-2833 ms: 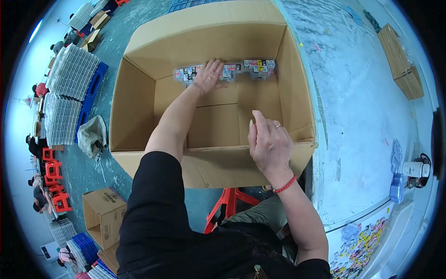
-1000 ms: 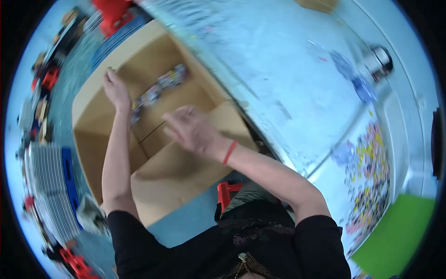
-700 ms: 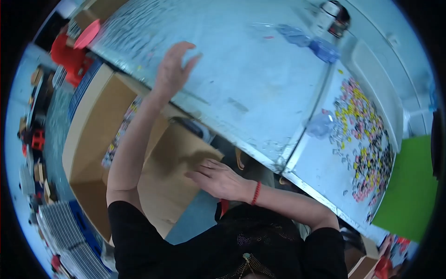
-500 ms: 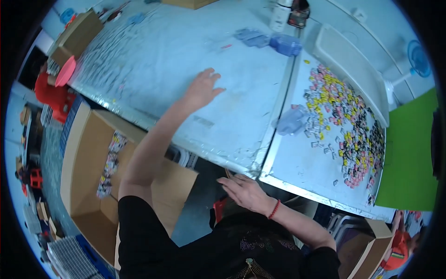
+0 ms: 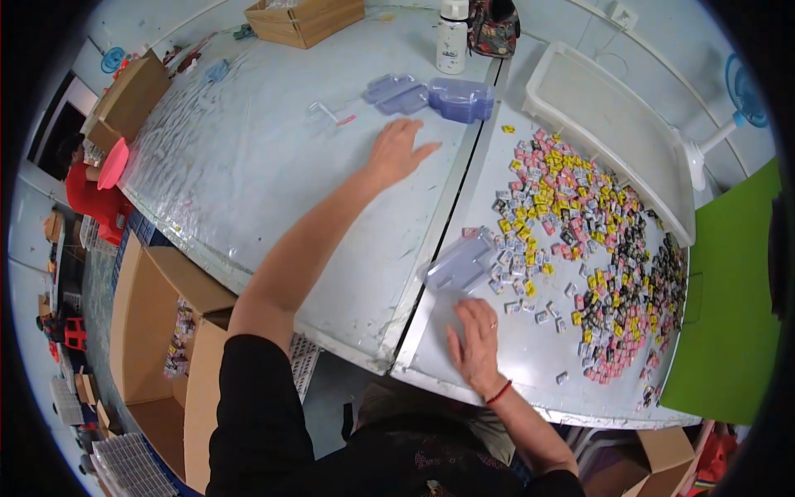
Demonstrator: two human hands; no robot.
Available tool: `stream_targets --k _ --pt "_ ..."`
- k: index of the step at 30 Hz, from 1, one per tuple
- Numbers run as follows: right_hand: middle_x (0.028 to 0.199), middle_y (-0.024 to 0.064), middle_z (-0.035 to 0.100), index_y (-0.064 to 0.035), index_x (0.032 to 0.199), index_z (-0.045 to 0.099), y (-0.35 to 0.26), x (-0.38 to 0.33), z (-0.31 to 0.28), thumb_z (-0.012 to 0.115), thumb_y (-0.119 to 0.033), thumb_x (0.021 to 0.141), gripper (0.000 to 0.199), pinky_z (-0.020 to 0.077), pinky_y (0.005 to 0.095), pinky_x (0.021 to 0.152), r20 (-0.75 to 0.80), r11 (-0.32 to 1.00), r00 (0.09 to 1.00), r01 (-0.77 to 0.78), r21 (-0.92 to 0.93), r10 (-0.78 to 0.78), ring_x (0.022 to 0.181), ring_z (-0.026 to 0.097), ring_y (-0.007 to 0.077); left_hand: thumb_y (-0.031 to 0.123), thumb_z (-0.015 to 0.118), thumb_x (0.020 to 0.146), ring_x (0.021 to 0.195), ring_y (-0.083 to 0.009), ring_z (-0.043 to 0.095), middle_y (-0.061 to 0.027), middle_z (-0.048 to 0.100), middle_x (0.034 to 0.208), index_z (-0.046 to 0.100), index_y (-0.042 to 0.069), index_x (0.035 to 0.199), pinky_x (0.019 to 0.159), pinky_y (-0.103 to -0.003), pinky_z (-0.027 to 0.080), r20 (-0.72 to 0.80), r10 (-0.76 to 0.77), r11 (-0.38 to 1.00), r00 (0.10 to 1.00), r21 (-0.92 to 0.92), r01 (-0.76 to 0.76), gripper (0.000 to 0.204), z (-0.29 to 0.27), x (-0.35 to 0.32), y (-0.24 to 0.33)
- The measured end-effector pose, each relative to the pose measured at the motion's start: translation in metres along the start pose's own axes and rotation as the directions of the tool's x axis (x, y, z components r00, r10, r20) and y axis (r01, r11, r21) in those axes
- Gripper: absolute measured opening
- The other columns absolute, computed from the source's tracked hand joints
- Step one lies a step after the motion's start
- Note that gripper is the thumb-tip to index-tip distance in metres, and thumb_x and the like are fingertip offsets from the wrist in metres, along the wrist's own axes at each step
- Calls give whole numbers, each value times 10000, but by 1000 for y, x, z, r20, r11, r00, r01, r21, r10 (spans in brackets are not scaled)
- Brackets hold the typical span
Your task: Sort small colorful toy pieces and place them into plastic trays before packing them into a shipping box.
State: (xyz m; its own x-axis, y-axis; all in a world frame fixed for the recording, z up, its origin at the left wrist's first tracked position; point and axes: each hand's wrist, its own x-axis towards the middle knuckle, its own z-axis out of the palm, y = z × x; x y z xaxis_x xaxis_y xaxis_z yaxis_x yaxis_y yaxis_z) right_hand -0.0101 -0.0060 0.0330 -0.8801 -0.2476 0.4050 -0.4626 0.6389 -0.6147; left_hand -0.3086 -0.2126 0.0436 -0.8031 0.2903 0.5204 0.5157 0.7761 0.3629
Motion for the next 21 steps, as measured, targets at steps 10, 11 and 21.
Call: stream_targets --k 10,11,21 --pt "1245 217 514 45 1174 548 19 -21 8 698 -101 810 420 388 511 1037 24 962 989 -150 227 149 1246 441 458 552 518 909 1088 -322 608 -138 679 1112 669 104 1106 933 -473 442 156 -142 984 977 132 122 512 95 188 -4" --pt "1245 217 514 45 1174 548 22 -23 6 698 -101 810 420 388 511 1037 29 957 981 -192 216 190 1246 441 458 581 472 916 1084 -315 612 -133 680 1120 673 116 1099 927 -475 445 286 -166 981 944 147 128 538 100 193 5" --pt "1219 218 520 44 1187 534 20 -14 7 686 -49 809 418 403 503 1020 23 961 989 -148 233 147 1229 452 458 382 450 949 900 -379 649 -205 670 1030 621 112 1087 774 -506 519 324 218 889 921 323 -324 349 103 103 -13"
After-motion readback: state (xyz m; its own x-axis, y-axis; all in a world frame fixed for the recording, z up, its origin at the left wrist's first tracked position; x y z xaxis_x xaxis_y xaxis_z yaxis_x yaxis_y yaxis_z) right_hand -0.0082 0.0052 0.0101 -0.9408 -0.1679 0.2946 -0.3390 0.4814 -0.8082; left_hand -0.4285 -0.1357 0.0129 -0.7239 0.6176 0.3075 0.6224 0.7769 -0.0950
